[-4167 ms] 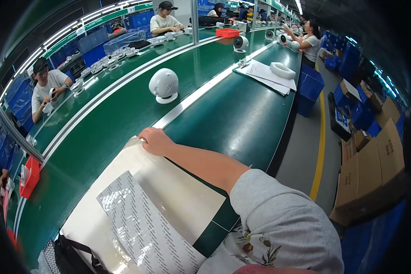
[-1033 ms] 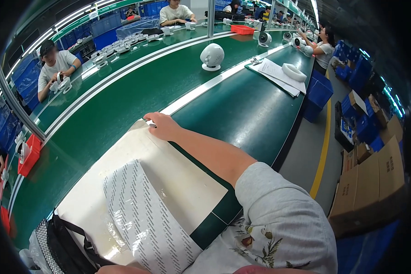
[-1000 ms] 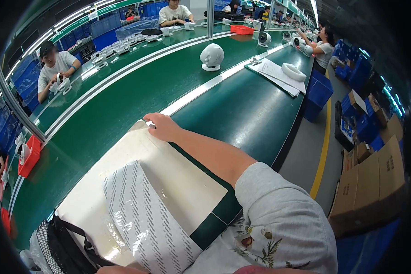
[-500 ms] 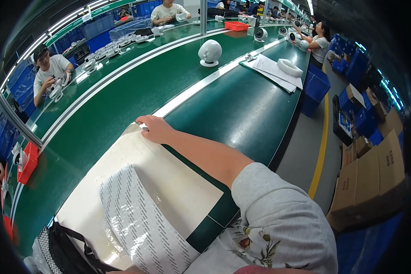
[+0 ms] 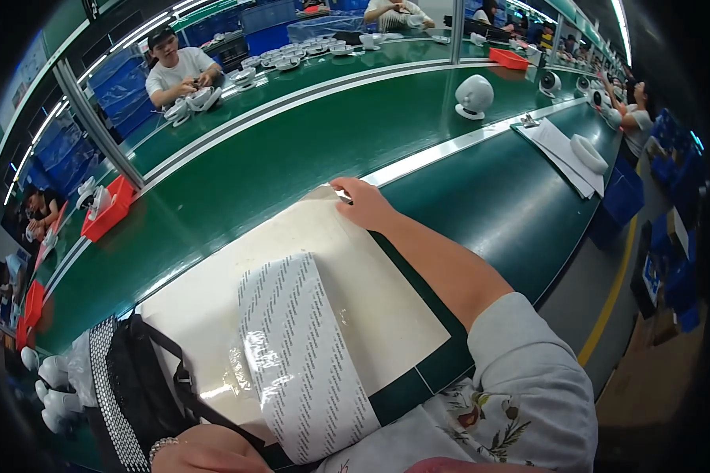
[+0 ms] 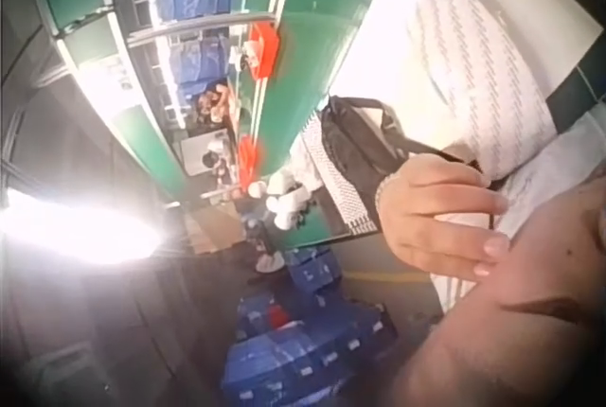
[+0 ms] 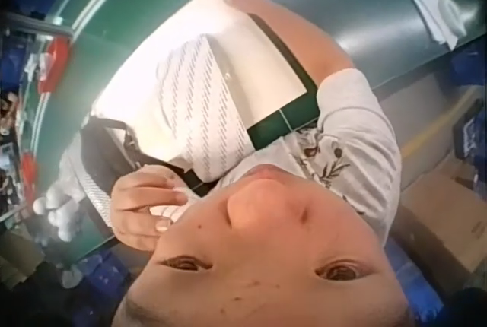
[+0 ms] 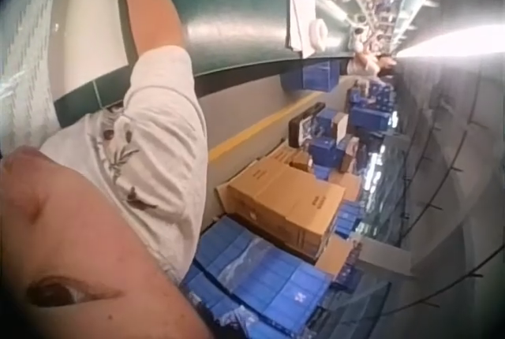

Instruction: Applying small black adhesive rubber pads to the bottom of white light fixture bases at an assembly line.

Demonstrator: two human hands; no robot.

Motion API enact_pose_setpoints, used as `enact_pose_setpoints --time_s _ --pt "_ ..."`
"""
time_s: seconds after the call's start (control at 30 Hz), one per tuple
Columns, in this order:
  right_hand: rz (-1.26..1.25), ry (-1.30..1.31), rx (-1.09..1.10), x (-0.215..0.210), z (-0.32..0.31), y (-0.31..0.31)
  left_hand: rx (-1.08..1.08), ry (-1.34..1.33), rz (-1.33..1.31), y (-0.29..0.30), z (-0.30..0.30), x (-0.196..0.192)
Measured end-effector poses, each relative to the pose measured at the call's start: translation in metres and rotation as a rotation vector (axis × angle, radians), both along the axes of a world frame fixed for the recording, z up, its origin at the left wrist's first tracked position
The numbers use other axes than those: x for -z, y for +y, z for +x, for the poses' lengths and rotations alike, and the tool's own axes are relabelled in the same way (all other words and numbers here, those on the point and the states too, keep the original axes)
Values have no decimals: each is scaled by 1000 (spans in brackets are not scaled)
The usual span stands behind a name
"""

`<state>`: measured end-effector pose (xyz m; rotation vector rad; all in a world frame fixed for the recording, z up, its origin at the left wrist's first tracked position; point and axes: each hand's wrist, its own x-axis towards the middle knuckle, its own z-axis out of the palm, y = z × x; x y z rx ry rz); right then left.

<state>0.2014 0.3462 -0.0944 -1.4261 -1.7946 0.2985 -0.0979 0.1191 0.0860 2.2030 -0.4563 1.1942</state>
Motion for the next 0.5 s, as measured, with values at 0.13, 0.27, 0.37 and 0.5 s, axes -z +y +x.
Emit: enact_pose_setpoints --time_s 0.13,0.27,0.37,0.5 --pt "7 2 -6 2 -2 1 -47 -180 91 -1 0 8" --pt "-7 11 -9 1 -1 2 -206 -268 -57 -14 4 18" --pt "-33 17 -10 0 -2 1 -272 -277 -52 -13 4 16" --pt "-51 29 -3 -1 -4 1 -267 -378 141 -3 9 18"
